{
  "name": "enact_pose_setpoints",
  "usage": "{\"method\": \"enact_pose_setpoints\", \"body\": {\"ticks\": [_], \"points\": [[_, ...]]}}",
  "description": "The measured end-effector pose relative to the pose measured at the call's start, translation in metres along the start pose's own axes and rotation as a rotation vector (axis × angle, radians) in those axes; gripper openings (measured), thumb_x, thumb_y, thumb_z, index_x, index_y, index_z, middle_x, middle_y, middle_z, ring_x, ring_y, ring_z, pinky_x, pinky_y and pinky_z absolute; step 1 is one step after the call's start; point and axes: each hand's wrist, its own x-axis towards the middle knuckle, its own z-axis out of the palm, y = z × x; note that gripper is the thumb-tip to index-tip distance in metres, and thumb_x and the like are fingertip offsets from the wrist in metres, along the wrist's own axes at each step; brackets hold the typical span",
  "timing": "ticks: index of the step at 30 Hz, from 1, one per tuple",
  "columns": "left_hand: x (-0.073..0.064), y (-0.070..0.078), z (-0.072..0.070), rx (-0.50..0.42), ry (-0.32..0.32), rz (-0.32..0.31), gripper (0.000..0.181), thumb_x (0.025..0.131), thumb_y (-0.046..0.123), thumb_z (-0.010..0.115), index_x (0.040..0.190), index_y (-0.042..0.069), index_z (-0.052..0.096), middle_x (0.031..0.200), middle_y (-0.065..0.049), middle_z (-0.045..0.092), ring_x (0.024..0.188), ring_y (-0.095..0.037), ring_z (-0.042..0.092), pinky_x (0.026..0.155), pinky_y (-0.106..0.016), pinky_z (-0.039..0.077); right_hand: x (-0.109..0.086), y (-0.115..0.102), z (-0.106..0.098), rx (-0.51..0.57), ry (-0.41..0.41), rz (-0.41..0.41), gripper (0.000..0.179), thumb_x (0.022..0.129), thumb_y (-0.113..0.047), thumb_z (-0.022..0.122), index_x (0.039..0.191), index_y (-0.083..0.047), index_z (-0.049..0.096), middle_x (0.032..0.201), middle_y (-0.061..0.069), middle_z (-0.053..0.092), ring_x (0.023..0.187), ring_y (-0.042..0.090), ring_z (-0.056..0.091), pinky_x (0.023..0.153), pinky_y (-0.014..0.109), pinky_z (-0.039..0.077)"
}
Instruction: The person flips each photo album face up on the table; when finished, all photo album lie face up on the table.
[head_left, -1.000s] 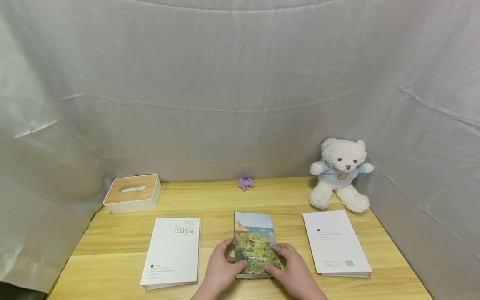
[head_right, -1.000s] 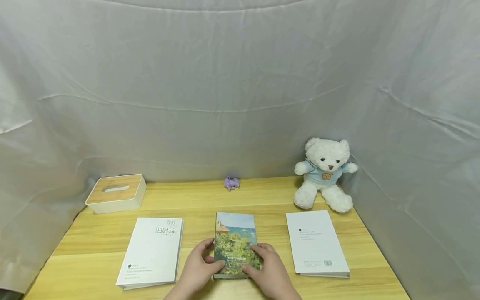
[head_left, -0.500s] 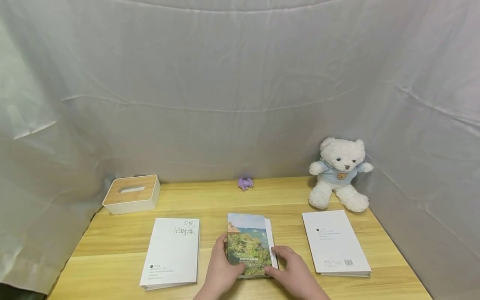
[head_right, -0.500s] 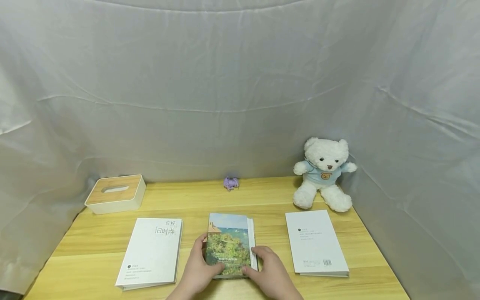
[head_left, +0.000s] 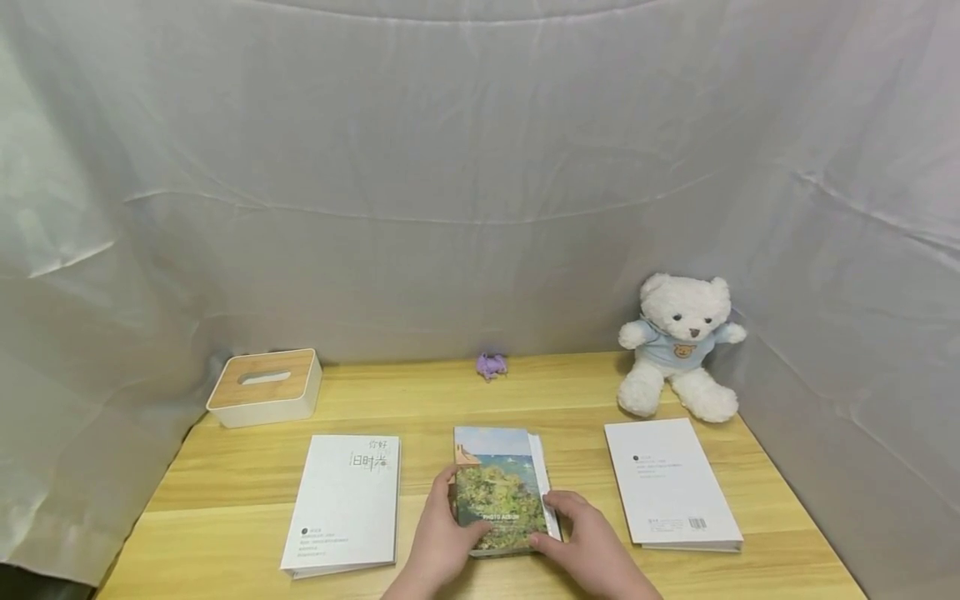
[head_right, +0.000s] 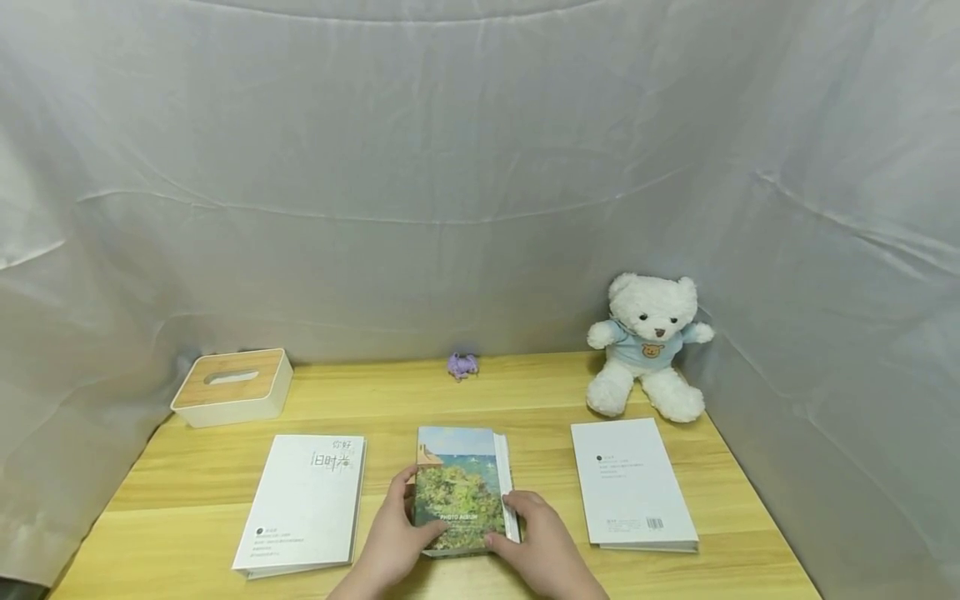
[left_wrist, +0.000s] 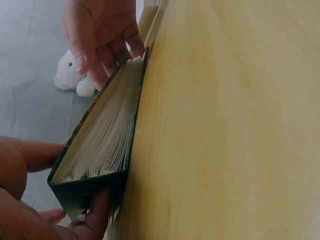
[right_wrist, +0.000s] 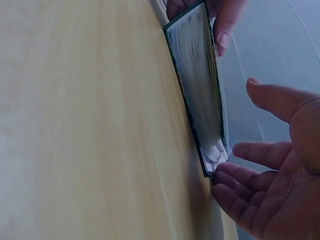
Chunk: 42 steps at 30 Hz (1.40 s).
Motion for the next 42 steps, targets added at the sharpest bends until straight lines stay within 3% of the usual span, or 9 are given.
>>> {"method": "enact_pose_setpoints", "body": {"ticks": [5,10,14,18,24,28,33,38,42], "points": [[0.001,0.0,0.0,0.018,0.014,-0.01,0.094,0.086,0.008,0.085,0.159,-0.007,0.03,0.148,-0.035,0.047,0.133,-0.052,0.049,0.103,-0.066,0.049,0.0,0.0,-0.001,0.023,-0.012,-0.006,0.073,0.091,-0.04,0.084,0.141,0.008,0.061,0.145,0.027,0.058,0.135,0.051,0.053,0.109,0.066,0.045],[-0.002,0.003,0.002,0.013,0.018,0.004,0.099,0.088,0.018,0.085,0.159,-0.014,0.024,0.156,-0.042,0.035,0.142,-0.06,0.036,0.112,-0.074,0.035,-0.002,-0.002,-0.003,0.031,-0.01,-0.015,0.07,0.092,-0.037,0.084,0.141,0.007,0.061,0.145,0.026,0.058,0.136,0.05,0.053,0.109,0.066,0.045],[-0.006,0.011,0.001,0.057,0.034,0.011,0.105,0.088,0.028,0.086,0.159,-0.015,0.022,0.158,-0.043,0.028,0.143,-0.063,0.031,0.112,-0.076,0.033,-0.004,0.0,-0.003,0.04,-0.001,-0.019,0.068,0.093,-0.038,0.083,0.14,0.005,0.062,0.144,0.024,0.06,0.136,0.05,0.053,0.11,0.066,0.044],[-0.006,0.024,-0.003,0.116,0.093,0.082,0.097,0.087,0.027,0.086,0.158,-0.01,0.031,0.157,-0.036,0.033,0.143,-0.058,0.037,0.112,-0.074,0.036,-0.007,0.003,-0.005,0.049,0.042,-0.009,0.064,0.093,-0.037,0.083,0.139,0.003,0.064,0.142,0.019,0.063,0.135,0.045,0.055,0.11,0.063,0.045],[-0.001,0.044,0.001,0.096,0.133,0.185,0.078,0.094,0.019,0.081,0.155,-0.005,0.039,0.158,-0.029,0.036,0.139,-0.05,0.044,0.111,-0.069,0.041,-0.015,0.001,-0.017,0.062,0.122,-0.006,0.056,0.091,-0.026,0.086,0.136,0.002,0.067,0.137,0.016,0.065,0.118,0.035,0.065,0.091,0.051,0.059],[0.002,0.055,0.013,0.041,0.091,0.221,0.072,0.096,0.019,0.078,0.154,-0.003,0.042,0.151,-0.023,0.046,0.129,-0.042,0.053,0.099,-0.06,0.054,-0.019,0.0,-0.028,0.06,0.179,-0.016,0.053,0.091,-0.022,0.086,0.135,0.0,0.068,0.136,0.012,0.066,0.115,0.031,0.066,0.087,0.043,0.06],[0.009,0.062,0.033,-0.003,-0.006,0.234,0.068,0.098,0.023,0.076,0.154,0.0,0.044,0.149,-0.018,0.052,0.127,-0.039,0.056,0.095,-0.053,0.058,-0.025,0.006,-0.046,-0.019,0.307,-0.052,0.049,0.092,-0.019,0.085,0.135,-0.002,0.069,0.134,0.01,0.068,0.112,0.03,0.067,0.085,0.037,0.059],[0.017,0.061,0.062,0.076,-0.093,0.227,0.069,0.098,0.029,0.076,0.155,0.004,0.046,0.148,-0.012,0.053,0.122,-0.032,0.059,0.085,-0.035,0.058,-0.034,0.019,-0.065,-0.125,0.449,-0.087,0.046,0.092,-0.015,0.085,0.133,-0.001,0.069,0.131,0.013,0.069,0.11,0.033,0.068,0.081,0.038,0.06],[0.019,0.067,0.084,0.168,-0.181,0.213,0.078,0.094,0.038,0.08,0.157,0.008,0.045,0.151,-0.012,0.052,0.122,-0.032,0.061,0.094,-0.042,0.058,-0.04,0.031,-0.078,-0.208,0.544,-0.099,0.045,0.091,-0.013,0.086,0.13,0.002,0.07,0.127,0.017,0.07,0.108,0.037,0.069,0.08,0.04,0.06]]}}
